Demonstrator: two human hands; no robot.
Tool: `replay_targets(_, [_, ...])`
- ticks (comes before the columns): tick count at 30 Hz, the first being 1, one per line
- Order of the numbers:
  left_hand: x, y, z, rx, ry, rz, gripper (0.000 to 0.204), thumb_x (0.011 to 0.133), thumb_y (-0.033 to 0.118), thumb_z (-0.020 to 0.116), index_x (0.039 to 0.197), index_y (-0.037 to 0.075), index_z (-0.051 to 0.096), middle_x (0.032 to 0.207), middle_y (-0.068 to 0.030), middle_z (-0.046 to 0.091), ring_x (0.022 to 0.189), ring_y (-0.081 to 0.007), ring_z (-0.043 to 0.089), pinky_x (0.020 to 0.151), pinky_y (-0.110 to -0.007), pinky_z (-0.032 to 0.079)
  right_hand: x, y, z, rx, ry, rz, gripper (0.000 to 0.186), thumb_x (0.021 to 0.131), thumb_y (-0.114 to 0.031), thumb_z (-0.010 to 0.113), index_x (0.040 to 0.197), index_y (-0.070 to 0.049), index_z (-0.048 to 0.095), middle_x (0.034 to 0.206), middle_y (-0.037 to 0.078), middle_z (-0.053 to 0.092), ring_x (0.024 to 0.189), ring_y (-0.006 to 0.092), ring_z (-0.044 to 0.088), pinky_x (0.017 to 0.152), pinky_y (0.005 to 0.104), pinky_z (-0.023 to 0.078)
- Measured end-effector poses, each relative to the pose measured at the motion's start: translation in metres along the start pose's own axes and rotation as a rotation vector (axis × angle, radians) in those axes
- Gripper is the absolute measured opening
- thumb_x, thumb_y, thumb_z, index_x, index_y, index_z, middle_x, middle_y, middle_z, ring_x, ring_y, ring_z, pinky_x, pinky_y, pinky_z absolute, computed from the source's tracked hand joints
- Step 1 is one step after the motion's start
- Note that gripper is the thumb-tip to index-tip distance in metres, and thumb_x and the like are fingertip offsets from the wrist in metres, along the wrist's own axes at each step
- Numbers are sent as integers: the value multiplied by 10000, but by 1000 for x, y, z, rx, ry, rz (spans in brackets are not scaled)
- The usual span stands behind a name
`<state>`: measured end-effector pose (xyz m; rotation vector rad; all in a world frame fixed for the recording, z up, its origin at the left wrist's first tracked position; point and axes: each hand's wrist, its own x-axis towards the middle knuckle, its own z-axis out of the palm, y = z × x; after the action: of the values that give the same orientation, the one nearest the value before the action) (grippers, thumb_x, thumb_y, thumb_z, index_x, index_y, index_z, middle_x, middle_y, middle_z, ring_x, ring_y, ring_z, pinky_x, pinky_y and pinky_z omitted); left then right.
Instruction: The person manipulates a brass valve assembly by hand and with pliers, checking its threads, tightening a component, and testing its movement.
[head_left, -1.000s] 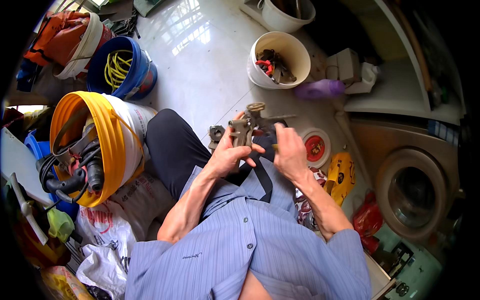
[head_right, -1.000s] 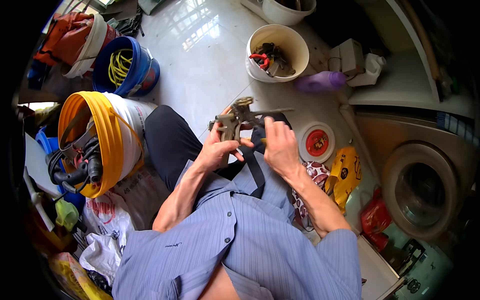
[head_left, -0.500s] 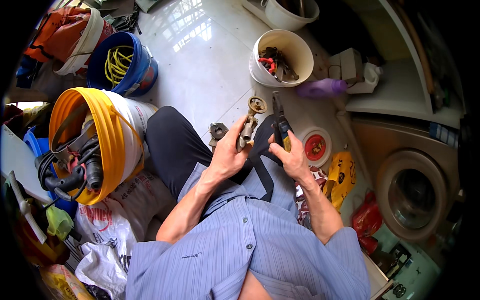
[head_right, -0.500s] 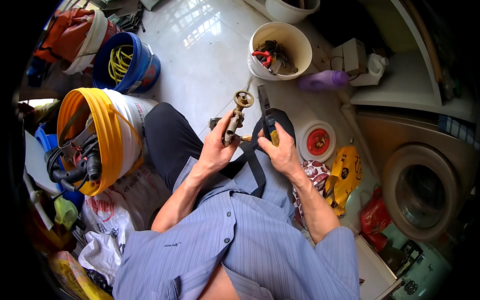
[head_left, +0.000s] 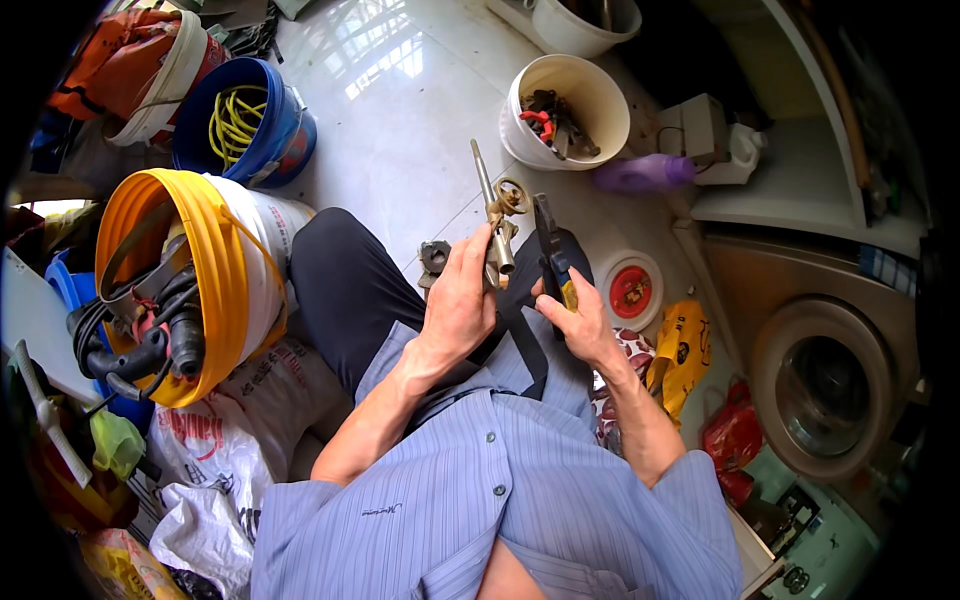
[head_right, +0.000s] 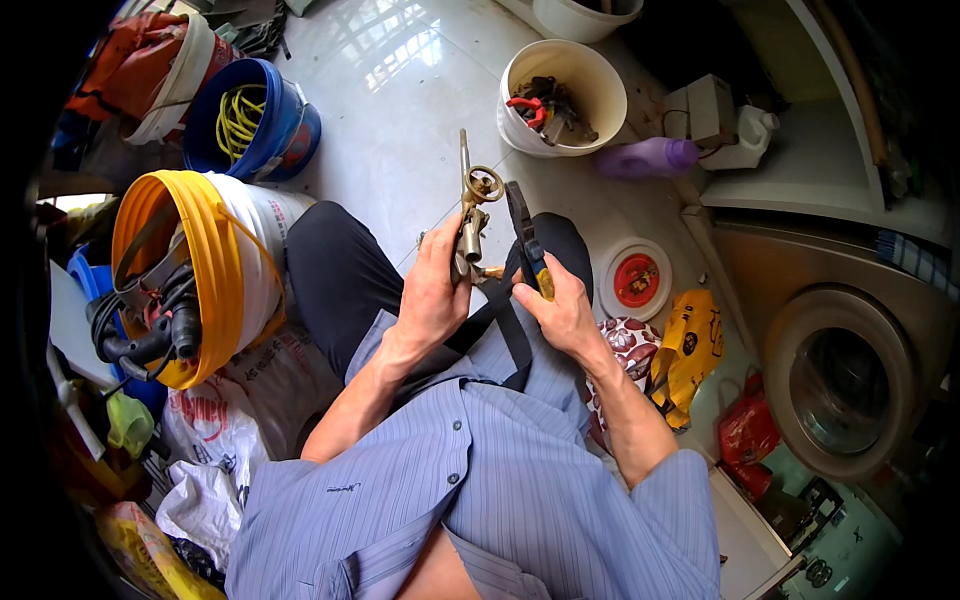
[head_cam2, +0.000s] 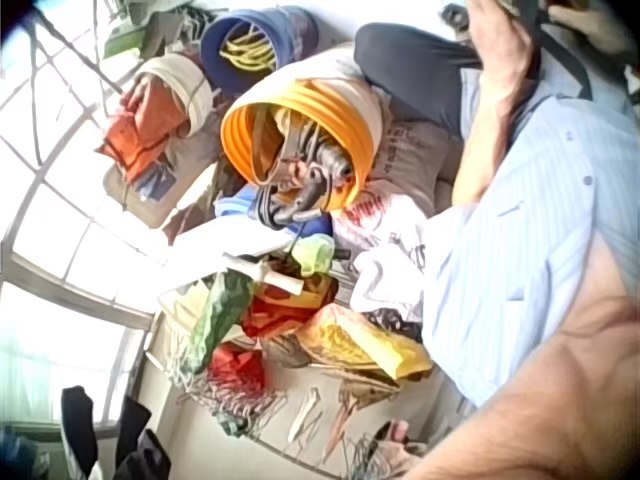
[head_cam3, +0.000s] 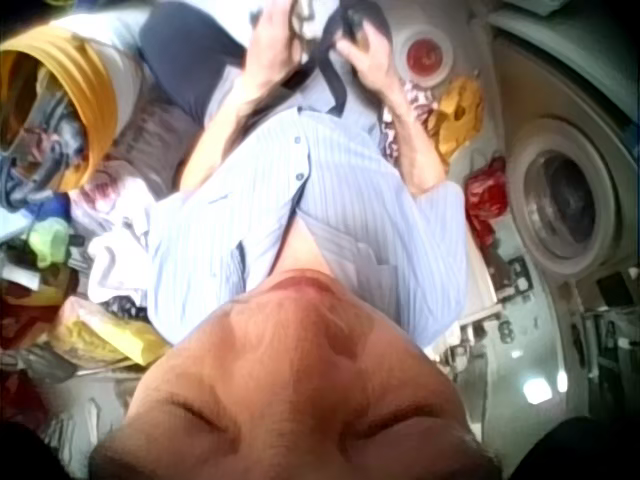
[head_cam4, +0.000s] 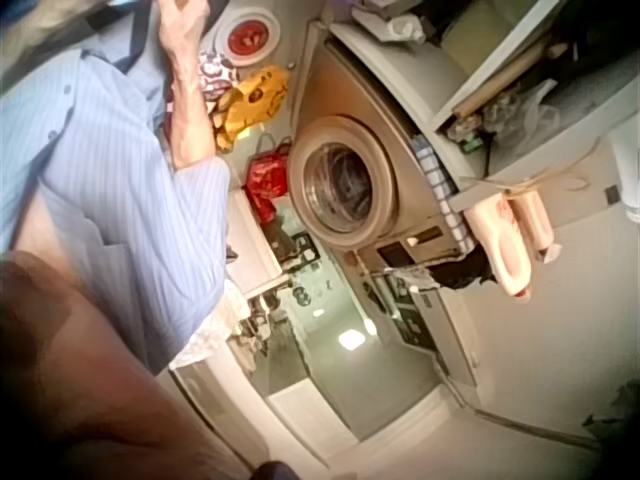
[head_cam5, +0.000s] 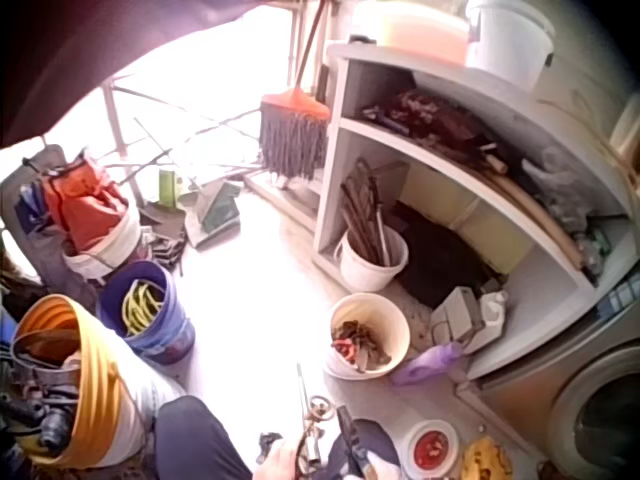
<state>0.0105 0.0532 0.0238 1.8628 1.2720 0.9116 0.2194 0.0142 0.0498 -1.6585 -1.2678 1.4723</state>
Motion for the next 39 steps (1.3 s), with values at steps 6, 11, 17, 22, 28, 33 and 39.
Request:
replay_targets(6, [-1, -12, -13, 148, -27, 95, 634, 770, -121, 591, 1387, -32, 478, 1166, -204, 589, 1030, -396, 627, 807, -439, 563, 4, -42, -22, -757, 171, -464, 592, 785, 5, 725, 1346, 24, 540, 991, 199, 621, 890, 380, 637, 781, 443, 514])
replay_targets(11, [9, -2, -36, 420, -225, 173, 381, 838, 9, 606, 1215, -9, 558, 1001, -140, 553, 924, -297, 627, 730, -389, 564, 9, -51, -30, -886, 326, -709, 621, 761, 31, 669, 1364, -2, 524, 1007, 160, 568, 844, 353, 594, 746, 440, 512])
replay_targets(17, [13, -29, -48, 584, -462, 243, 288, 871, 45, 578, 1153, -5, 542, 1020, -136, 542, 901, -293, 636, 711, -363, 559, 10, -62, -49, -991, 239, -621, 582, 753, 59, 594, 1328, -14, 545, 953, 152, 551, 835, 347, 580, 761, 444, 517])
replay_targets(22, [25, -20, -51, 579, -419, 275, 245, 890, 25, 565, 1132, 3, 536, 1022, -139, 554, 917, -301, 641, 707, -374, 557, 24, -30, -30, -1166, 4, -496, 599, 759, 26, 612, 1346, 1, 496, 945, 165, 555, 865, 352, 595, 776, 445, 534])
replay_targets(28, [32, -25, -51, 580, -364, 212, 201, 892, 50, 578, 1084, 29, 523, 998, -154, 546, 795, -349, 652, 667, -413, 568, 30, -33, -29, -1119, 201, -633, 574, 774, 43, 592, 1339, -2, 500, 937, 168, 549, 854, 372, 600, 772, 440, 534])
replay_targets(33, [32, -35, -54, 451, -309, 130, 285, 839, -12, 607, 1106, 17, 511, 995, -179, 547, 895, -398, 618, 734, -452, 538, 24, -34, -42, -802, 206, -580, 512, 846, -30, 646, 1336, 11, 503, 989, 198, 578, 904, 397, 627, 786, 462, 532])
replay_targets(39, [20, -21, -35, -108, -179, -525, 348, 805, 100, 747, 1114, 0, 624, 819, -166, 666, 725, -247, 649, 690, -379, 531, 24, -20, -29, -111, 56, 34, 318, 891, -109, 649, 1178, 23, 606, 861, 119, 605, 790, 156, 584, 716, 346, 497])
